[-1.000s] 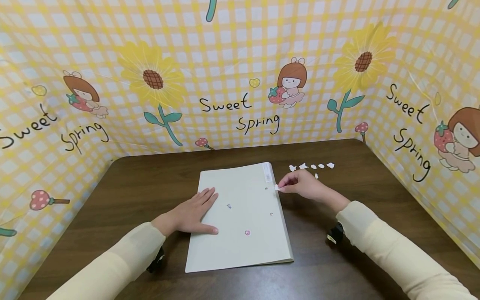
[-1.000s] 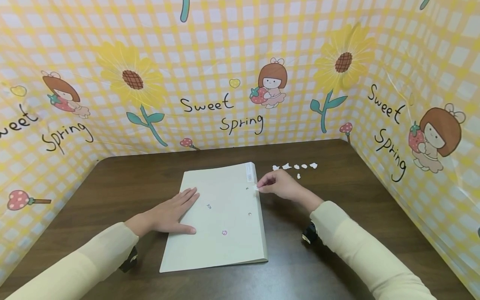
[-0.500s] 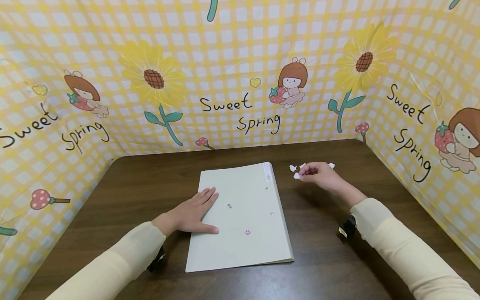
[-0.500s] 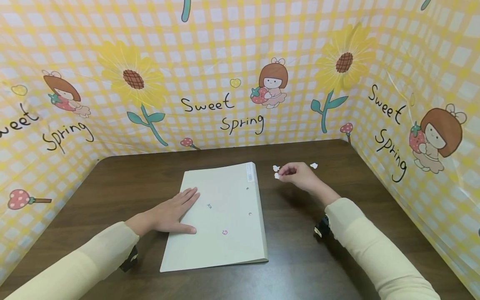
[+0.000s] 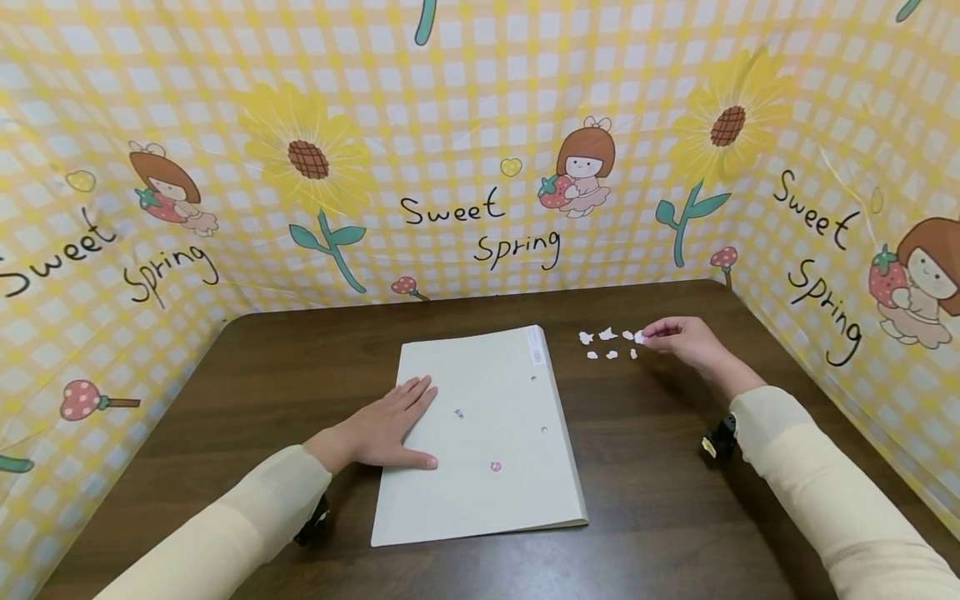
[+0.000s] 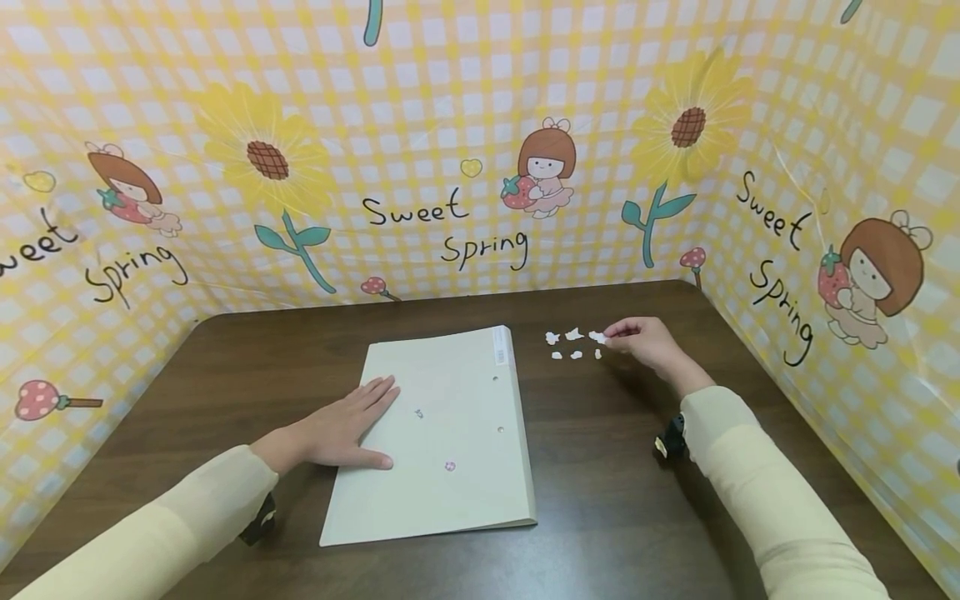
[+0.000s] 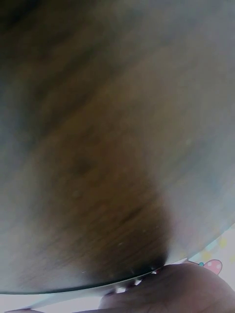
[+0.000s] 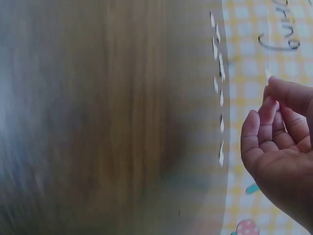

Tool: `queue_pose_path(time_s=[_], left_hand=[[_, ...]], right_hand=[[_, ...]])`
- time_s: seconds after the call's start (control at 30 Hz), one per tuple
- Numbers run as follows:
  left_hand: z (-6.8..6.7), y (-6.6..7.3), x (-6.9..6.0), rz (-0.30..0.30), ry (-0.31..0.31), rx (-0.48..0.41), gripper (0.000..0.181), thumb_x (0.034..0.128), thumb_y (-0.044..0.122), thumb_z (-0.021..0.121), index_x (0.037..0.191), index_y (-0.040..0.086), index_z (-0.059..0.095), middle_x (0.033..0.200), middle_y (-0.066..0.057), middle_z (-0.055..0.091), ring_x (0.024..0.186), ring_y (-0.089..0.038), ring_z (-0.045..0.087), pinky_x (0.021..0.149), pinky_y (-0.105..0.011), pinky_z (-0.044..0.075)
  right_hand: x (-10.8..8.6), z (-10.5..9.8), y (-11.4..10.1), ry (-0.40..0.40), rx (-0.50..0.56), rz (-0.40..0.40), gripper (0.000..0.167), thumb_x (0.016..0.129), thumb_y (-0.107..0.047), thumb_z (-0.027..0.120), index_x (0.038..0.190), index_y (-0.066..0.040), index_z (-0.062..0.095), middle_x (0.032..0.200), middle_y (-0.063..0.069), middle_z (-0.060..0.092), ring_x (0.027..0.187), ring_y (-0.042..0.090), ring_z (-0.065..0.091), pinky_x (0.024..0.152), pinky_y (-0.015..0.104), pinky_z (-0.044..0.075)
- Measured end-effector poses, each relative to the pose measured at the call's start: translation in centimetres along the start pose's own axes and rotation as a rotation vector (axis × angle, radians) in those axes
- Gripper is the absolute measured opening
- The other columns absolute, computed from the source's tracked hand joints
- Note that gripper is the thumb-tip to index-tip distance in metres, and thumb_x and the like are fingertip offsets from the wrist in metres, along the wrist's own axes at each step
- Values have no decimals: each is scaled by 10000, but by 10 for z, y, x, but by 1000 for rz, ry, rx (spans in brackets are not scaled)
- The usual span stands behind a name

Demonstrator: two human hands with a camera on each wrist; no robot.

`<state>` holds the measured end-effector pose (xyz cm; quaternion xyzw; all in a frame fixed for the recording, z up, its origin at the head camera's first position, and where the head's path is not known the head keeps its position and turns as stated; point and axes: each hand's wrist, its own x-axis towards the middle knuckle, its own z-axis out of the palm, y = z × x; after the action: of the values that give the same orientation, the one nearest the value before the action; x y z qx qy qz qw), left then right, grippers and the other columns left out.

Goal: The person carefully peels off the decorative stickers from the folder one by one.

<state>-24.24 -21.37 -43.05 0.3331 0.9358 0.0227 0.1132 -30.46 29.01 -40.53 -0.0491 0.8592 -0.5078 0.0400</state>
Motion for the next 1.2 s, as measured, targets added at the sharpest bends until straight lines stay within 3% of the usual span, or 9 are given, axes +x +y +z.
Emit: queue_pose_path(time_s=[0.23, 0.53, 0.83, 1.03, 1.2], left_hand=[[0, 0, 0, 11, 17, -5, 1157, 776, 841, 447, 1556, 45, 136, 1616, -138, 48, 1472, -300, 33, 1157, -458, 134], [-2, 3, -1, 10, 2, 0, 1146, 787, 825, 459, 1556, 42, 131, 1615, -144, 50, 1471, -306, 40, 1155, -465, 142], [-4, 3, -1, 11, 11, 5, 1156, 779, 842, 435, 1556, 43, 128, 1615, -142, 49, 1472, -304, 36, 1158, -455, 132], [-3, 1, -1, 13, 16, -3, 1153, 781, 834, 450, 1554, 39, 134, 1614, -146, 51, 1471, -310, 39, 1157, -465, 131], [-1, 1, 1, 14, 14, 2, 1157, 779, 840, 441, 1556, 41, 128, 1615, -143, 43, 1472, -306, 32, 1157, -467, 128]], right_hand=[[1, -11, 11, -7, -30, 37, 309, 927, -101, 664, 1131, 123, 603, 950, 48, 646, 821, 88, 579, 746, 260, 515], [4, -15, 20, -55, -16, 86, 314, 928, -88, 658, 1136, 134, 583, 1078, 125, 614, 801, 51, 550, 711, 229, 503], [7, -15, 24, -90, 2, -23, 185, 853, -122, 730, 927, 36, 666, 842, 22, 628, 735, 107, 531, 641, 230, 452], [7, -9, 21, -69, -77, 22, 214, 865, -48, 695, 992, 112, 632, 846, 48, 642, 737, 114, 531, 650, 242, 451], [8, -7, 21, -70, -109, 52, 170, 877, -21, 683, 980, 104, 631, 798, 8, 616, 704, 121, 515, 624, 241, 436]])
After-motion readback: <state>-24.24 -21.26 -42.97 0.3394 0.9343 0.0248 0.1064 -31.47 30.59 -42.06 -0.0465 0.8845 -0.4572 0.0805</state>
